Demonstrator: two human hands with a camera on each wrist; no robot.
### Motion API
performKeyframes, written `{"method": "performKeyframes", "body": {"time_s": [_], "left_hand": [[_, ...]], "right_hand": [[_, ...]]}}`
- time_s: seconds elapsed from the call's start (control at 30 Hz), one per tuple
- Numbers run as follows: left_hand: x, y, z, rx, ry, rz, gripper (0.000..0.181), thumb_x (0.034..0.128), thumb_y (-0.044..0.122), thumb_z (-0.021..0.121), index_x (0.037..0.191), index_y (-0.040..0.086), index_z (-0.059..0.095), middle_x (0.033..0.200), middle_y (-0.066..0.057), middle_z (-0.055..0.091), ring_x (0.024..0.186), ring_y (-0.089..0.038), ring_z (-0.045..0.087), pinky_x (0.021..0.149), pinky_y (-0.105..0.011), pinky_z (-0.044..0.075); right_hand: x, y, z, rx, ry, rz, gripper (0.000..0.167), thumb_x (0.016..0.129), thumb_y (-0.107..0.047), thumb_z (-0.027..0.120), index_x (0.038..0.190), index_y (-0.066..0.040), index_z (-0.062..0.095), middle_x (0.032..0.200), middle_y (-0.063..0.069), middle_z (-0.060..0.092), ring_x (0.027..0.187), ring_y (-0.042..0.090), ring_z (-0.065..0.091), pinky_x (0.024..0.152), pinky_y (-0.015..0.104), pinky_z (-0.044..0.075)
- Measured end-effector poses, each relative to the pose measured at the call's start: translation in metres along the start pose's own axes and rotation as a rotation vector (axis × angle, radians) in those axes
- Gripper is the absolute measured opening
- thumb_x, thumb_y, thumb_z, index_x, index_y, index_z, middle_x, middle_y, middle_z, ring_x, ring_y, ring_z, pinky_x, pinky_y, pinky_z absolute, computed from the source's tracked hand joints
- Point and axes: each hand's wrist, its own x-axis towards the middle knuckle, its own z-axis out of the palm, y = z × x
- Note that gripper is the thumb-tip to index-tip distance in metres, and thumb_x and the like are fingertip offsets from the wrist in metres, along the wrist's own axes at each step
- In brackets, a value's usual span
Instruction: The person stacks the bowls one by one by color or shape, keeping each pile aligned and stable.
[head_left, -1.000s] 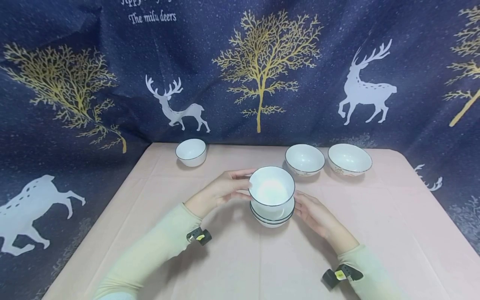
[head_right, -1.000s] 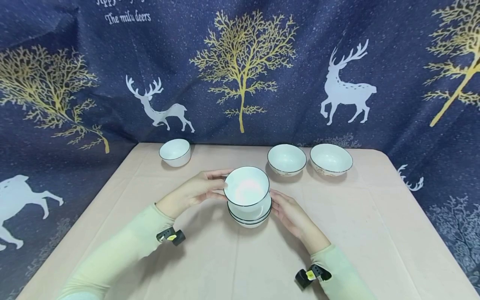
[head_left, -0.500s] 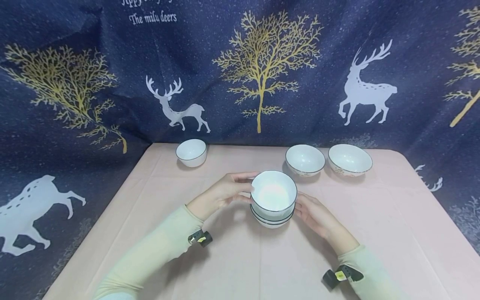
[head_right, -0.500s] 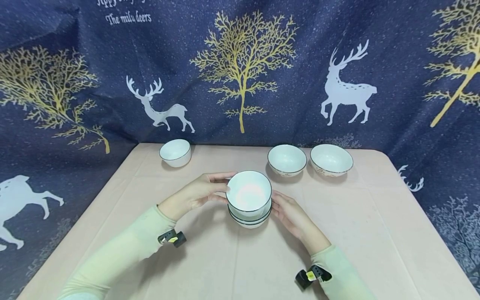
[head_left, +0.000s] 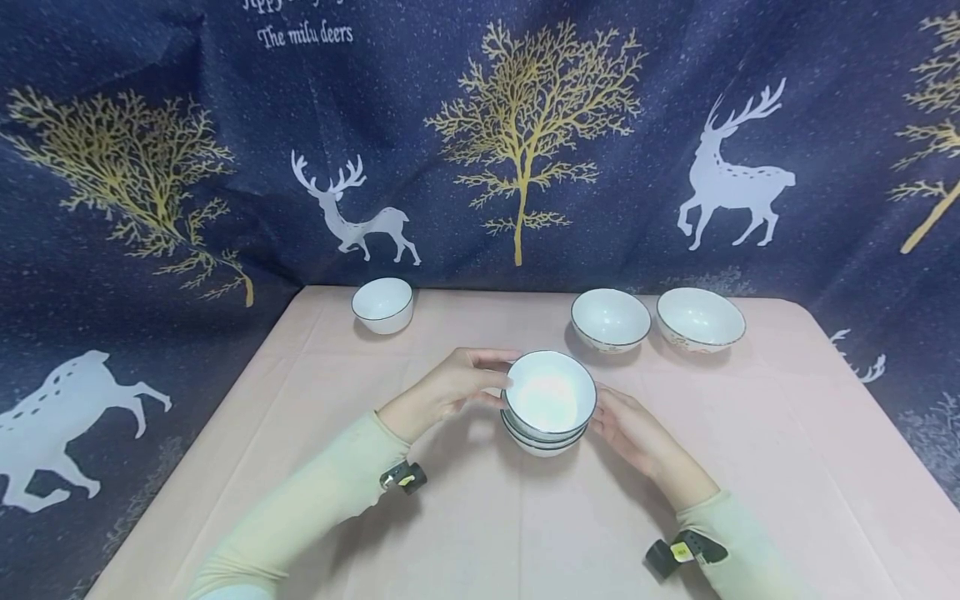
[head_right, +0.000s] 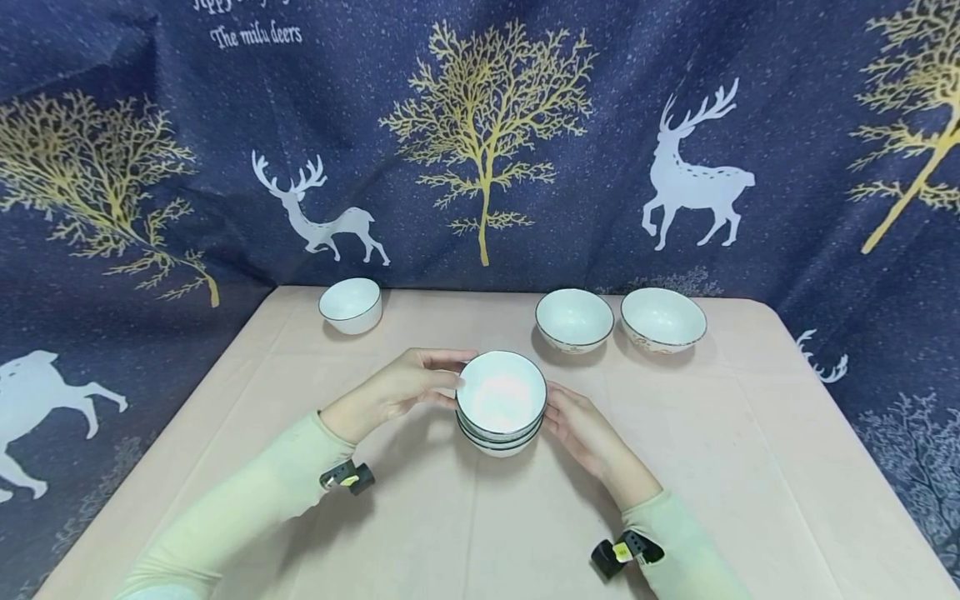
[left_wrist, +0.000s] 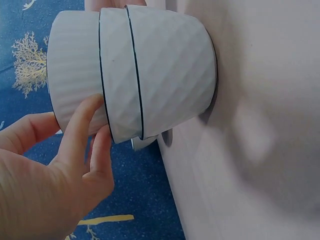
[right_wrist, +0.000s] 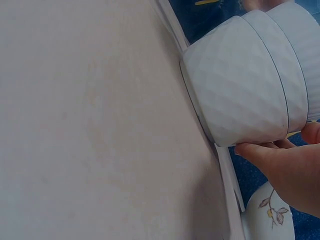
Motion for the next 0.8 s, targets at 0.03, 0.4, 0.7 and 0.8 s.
{"method": "performKeyframes", "body": {"time_s": [0.03,0.4,0.7,0.8], "left_hand": [[0.000,0.000,0.000,0.009,0.005,0.000,0.048,0.0799,-0.015,0.063,0.126,-0.002,0.060,0.120,-0.022,0.058,0.090,-0.026,0.066,0.075,-0.040,0.061],[0.004,-0.002,-0.002,0.081,0.040,-0.005,0.044,0.0798,-0.014,0.065,0.123,-0.003,0.063,0.095,-0.013,0.055,0.075,-0.020,0.062,0.079,-0.039,0.060],[0.007,-0.008,-0.009,0.075,0.026,-0.030,0.046,0.0800,-0.014,0.067,0.125,-0.004,0.061,0.077,-0.008,0.056,0.065,-0.014,0.062,0.073,-0.030,0.061],[0.006,-0.008,-0.010,0.077,0.019,-0.030,0.046,0.0806,-0.014,0.066,0.126,-0.005,0.060,0.077,-0.007,0.057,0.065,-0.013,0.062,0.073,-0.030,0.061]], "right_hand": [[0.000,0.000,0.000,0.002,0.001,-0.001,0.059,0.106,-0.035,0.031,0.150,0.003,0.021,0.156,0.017,0.024,0.142,0.027,0.026,0.112,0.027,0.031],[0.000,0.000,0.000,0.025,-0.013,-0.001,0.057,0.106,-0.030,0.030,0.150,0.004,0.018,0.157,0.017,0.021,0.143,0.027,0.024,0.112,0.026,0.032],[0.001,0.000,0.000,0.040,-0.005,0.006,0.056,0.106,-0.026,0.030,0.150,0.005,0.015,0.157,0.019,0.020,0.143,0.028,0.024,0.111,0.026,0.033],[0.001,0.000,0.001,0.045,0.001,0.009,0.056,0.106,-0.027,0.030,0.150,0.005,0.015,0.157,0.019,0.021,0.143,0.028,0.024,0.111,0.025,0.034]]}}
